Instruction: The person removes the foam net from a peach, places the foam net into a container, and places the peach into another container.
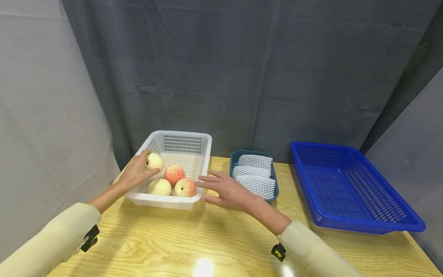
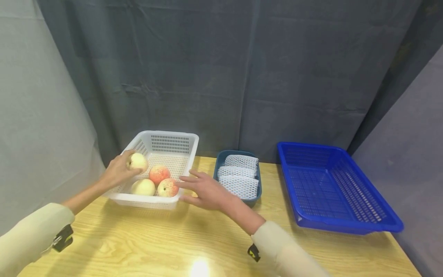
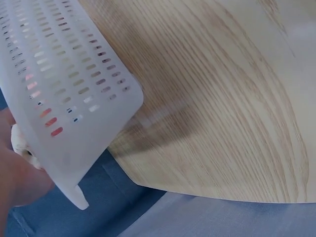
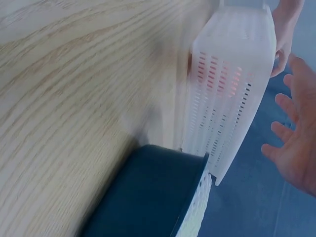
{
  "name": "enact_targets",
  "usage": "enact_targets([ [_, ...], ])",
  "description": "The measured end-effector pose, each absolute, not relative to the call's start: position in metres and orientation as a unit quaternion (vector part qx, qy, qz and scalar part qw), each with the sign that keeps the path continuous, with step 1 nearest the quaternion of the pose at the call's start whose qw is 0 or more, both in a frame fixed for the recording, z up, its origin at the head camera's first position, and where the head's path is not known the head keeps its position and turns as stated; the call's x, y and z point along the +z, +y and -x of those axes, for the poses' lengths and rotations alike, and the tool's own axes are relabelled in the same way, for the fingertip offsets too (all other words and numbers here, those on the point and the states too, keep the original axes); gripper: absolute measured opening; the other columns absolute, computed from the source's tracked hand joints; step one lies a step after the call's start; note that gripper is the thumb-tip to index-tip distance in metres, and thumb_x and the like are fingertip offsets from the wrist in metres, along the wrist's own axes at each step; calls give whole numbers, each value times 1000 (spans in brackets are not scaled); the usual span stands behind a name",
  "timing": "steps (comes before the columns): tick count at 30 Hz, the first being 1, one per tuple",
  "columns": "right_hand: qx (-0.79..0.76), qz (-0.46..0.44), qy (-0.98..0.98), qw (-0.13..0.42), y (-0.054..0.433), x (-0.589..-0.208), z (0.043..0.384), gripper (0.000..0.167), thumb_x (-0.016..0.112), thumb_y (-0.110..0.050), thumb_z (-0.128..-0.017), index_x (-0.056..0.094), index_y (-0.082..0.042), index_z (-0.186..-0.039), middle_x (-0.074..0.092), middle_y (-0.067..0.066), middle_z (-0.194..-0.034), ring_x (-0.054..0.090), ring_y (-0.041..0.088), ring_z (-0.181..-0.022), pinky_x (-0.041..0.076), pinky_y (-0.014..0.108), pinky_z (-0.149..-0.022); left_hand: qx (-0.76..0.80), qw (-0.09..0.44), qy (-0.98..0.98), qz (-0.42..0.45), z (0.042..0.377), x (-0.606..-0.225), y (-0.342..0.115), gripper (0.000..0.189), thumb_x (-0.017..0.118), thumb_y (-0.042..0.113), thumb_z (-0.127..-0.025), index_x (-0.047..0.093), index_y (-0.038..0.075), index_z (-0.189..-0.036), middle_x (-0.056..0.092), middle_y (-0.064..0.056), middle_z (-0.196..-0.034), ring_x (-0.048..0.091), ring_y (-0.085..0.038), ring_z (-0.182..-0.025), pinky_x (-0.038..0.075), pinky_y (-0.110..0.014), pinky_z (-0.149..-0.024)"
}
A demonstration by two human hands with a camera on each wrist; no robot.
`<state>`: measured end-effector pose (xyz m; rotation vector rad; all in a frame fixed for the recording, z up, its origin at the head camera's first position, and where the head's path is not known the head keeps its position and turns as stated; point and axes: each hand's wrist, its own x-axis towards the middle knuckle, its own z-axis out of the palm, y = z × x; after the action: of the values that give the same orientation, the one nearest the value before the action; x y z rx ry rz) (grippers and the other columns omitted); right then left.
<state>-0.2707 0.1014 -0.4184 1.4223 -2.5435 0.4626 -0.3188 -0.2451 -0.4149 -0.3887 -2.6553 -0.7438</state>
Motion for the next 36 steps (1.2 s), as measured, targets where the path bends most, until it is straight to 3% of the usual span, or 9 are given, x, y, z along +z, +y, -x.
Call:
enact_targets([
  [9, 142, -485, -858, 88, 88, -424, 271, 46, 51, -43, -104, 55, -24, -145, 47, -2, -151, 27, 25, -147, 16, 57, -117, -249, 168, -945, 132, 321, -418, -247, 71, 74, 24, -87, 43, -13, -139, 59, -37, -116, 58, -49, -107, 48, -58, -85],
  [23, 181, -534, -821, 89, 77, -436, 278, 40, 52, -32, -105, 59, -14, -141, 52, 7, -146, 29, 28, -145, 21, 47, -118, -234, 148, -951, 136, 327, -423, -246, 70, 71, 27, -90, 43, -12, -140, 56, -38, -122, 54, -53, -112, 45, -62, -90],
  [36, 152, -526, -834, 65, 69, -437, 281, 39, 48, -33, -107, 58, -19, -142, 50, 4, -148, 28, 27, -146, 16, 50, -118, -216, 118, -961, 130, 333, -432, -247, 71, 71, 30, -89, 45, -13, -138, 55, -39, -124, 52, -55, -114, 45, -63, -92],
])
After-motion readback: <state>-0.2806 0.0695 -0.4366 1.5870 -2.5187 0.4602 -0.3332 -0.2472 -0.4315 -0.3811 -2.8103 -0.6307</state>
